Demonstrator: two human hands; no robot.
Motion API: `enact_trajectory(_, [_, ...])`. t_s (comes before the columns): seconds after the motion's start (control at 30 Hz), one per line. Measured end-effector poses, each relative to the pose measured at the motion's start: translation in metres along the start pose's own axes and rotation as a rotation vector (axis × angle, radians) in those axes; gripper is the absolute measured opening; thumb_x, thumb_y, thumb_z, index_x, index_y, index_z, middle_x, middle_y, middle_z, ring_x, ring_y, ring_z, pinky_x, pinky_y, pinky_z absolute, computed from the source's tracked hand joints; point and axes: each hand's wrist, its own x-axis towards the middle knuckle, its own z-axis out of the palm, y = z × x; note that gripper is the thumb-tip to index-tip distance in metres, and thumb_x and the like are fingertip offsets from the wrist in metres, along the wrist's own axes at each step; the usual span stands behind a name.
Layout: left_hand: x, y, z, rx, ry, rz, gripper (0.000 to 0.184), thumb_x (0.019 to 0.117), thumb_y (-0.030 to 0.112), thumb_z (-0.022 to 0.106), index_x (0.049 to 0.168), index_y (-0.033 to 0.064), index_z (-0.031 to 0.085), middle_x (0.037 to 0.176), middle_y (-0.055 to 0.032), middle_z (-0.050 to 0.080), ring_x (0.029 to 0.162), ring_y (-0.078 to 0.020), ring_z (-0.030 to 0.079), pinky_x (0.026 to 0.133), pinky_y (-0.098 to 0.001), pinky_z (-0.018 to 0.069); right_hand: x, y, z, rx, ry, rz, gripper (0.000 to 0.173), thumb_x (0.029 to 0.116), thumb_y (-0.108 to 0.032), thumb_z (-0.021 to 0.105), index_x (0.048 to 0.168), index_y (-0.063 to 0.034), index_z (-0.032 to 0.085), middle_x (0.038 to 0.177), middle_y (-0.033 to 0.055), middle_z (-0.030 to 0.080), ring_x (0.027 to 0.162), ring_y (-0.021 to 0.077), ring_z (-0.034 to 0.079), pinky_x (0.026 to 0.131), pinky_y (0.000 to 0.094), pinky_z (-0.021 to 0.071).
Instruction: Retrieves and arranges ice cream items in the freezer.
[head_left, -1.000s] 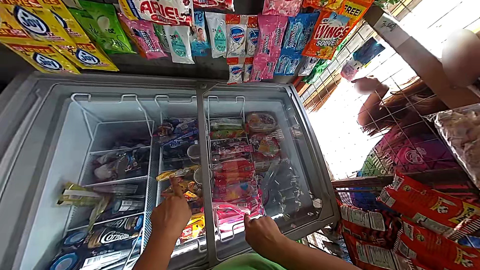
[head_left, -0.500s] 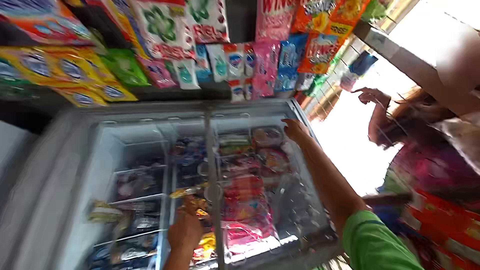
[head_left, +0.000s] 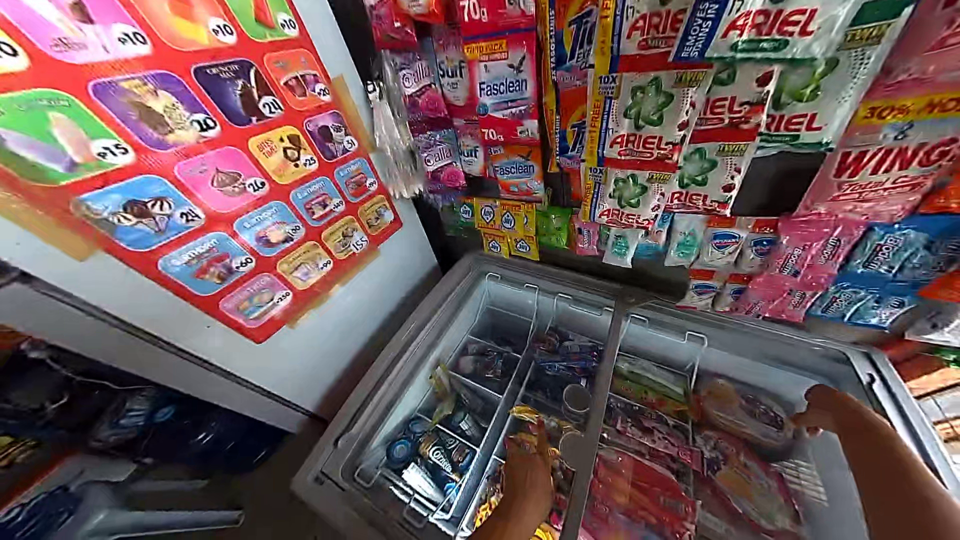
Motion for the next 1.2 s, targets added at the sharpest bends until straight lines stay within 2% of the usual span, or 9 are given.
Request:
enact_trajectory(0.07, [-0.001, -0.001, -0.002, -0.009, 0.002, 0.002, 0.109, 0.0862, 0.011, 0.072, 0.165, 0.0125, -0.003, 0.133, -0.0334, 0.057, 0.117, -0.0496, 0.061, 0.100, -0.0621, 0.0469, 0.003, -0.004, -0.003, -0.027, -0.004, 0.025, 0.066, 0.0871, -0.033, 0.082, 0.126, 0.0160, 0.059, 0.130, 0.0326, 0.062, 0.130, 0.0438, 0.057, 0.109, 0.0586, 0.0414])
enact_trajectory(0.13, [-0.001, -0.002, -0.002, 0.017, 0.001, 0.012, 0.108, 0.0872, 0.010, 0.069, 0.165, 0.0124, -0.006, 0.122, -0.0280, 0.065, 0.113, -0.0457, 0.065, 0.095, -0.0594, 0.0503, 0.005, -0.006, -0.003, -0.038, -0.006, 0.045, 0.069, 0.0859, -0.035, 0.083, 0.127, 0.0155, 0.059, 0.131, 0.0320, 0.061, 0.131, 0.0429, 0.056, 0.110, 0.0586, 0.0405])
enact_trajectory(0.2, [-0.001, -0.003, -0.002, 0.029, -0.011, 0.013, 0.109, 0.0872, 0.008, 0.068, 0.164, 0.0119, -0.009, 0.117, -0.0251, 0.068, 0.111, -0.0439, 0.066, 0.093, -0.0576, 0.0516, 0.007, -0.006, -0.003, -0.049, -0.008, 0.049, 0.071, 0.0855, -0.037, 0.083, 0.127, 0.0155, 0.059, 0.132, 0.0317, 0.061, 0.131, 0.0425, 0.056, 0.111, 0.0584, 0.0399])
enact_trajectory(0.53, [-0.001, -0.003, 0.003, 0.023, 0.022, 0.011, 0.108, 0.0870, 0.010, 0.068, 0.165, 0.0123, -0.007, 0.117, -0.0257, 0.067, 0.110, -0.0441, 0.066, 0.092, -0.0575, 0.0522, 0.010, -0.005, 0.000, -0.055, -0.002, 0.069, 0.072, 0.0853, -0.038, 0.083, 0.128, 0.0147, 0.058, 0.133, 0.0296, 0.061, 0.134, 0.0400, 0.054, 0.110, 0.0560, 0.0410])
enact_trajectory(0.87, [-0.001, -0.003, 0.002, 0.004, 0.009, 0.004, 0.111, 0.0854, 0.008, 0.070, 0.164, 0.0132, -0.008, 0.119, -0.0265, 0.067, 0.114, -0.0447, 0.064, 0.099, -0.0588, 0.0478, 0.007, -0.008, -0.002, -0.056, -0.011, 0.055, 0.069, 0.0872, -0.035, 0.082, 0.128, 0.0157, 0.057, 0.132, 0.0305, 0.061, 0.133, 0.0395, 0.056, 0.111, 0.0549, 0.0409])
enact_trajectory(1.03, [0.000, -0.008, 0.001, 0.014, 0.000, 0.044, 0.112, 0.0857, 0.010, 0.070, 0.164, 0.0137, -0.010, 0.116, -0.0253, 0.068, 0.111, -0.0443, 0.066, 0.094, -0.0593, 0.0505, 0.015, -0.005, 0.002, -0.049, 0.006, 0.059, 0.069, 0.0852, -0.036, 0.083, 0.126, 0.0140, 0.059, 0.130, 0.0293, 0.063, 0.131, 0.0390, 0.057, 0.110, 0.0542, 0.0421])
enact_trajectory(1.1, [0.001, -0.021, -0.008, 0.014, 0.003, 0.118, 0.099, 0.0911, 0.016, 0.066, 0.165, 0.0132, 0.000, 0.118, -0.0260, 0.067, 0.111, -0.0451, 0.065, 0.093, -0.0622, 0.0502, 0.013, -0.003, 0.002, -0.040, 0.016, 0.047, 0.071, 0.0842, -0.037, 0.084, 0.127, 0.0147, 0.059, 0.132, 0.0308, 0.062, 0.132, 0.0407, 0.056, 0.110, 0.0552, 0.0419])
enact_trajectory(1.17, [0.000, -0.039, -0.030, -0.036, 0.066, 0.135, 0.069, 0.0991, 0.023, 0.059, 0.160, 0.0108, 0.028, 0.117, -0.0260, 0.068, 0.110, -0.0454, 0.066, 0.092, -0.0638, 0.0498, 0.008, -0.001, 0.000, -0.029, 0.027, 0.013, 0.071, 0.0850, -0.035, 0.084, 0.126, 0.0171, 0.058, 0.132, 0.0343, 0.060, 0.132, 0.0447, 0.054, 0.110, 0.0589, 0.0409])
enact_trajectory(1.2, [-0.001, -0.050, -0.044, -0.077, 0.104, 0.105, 0.061, 0.1009, 0.025, 0.056, 0.156, 0.0103, 0.035, 0.117, -0.0256, 0.068, 0.111, -0.0452, 0.066, 0.093, -0.0637, 0.0495, 0.009, 0.000, 0.001, -0.033, 0.026, 0.002, 0.068, 0.0860, -0.034, 0.083, 0.124, 0.0175, 0.059, 0.131, 0.0348, 0.060, 0.132, 0.0450, 0.055, 0.109, 0.0593, 0.0415])
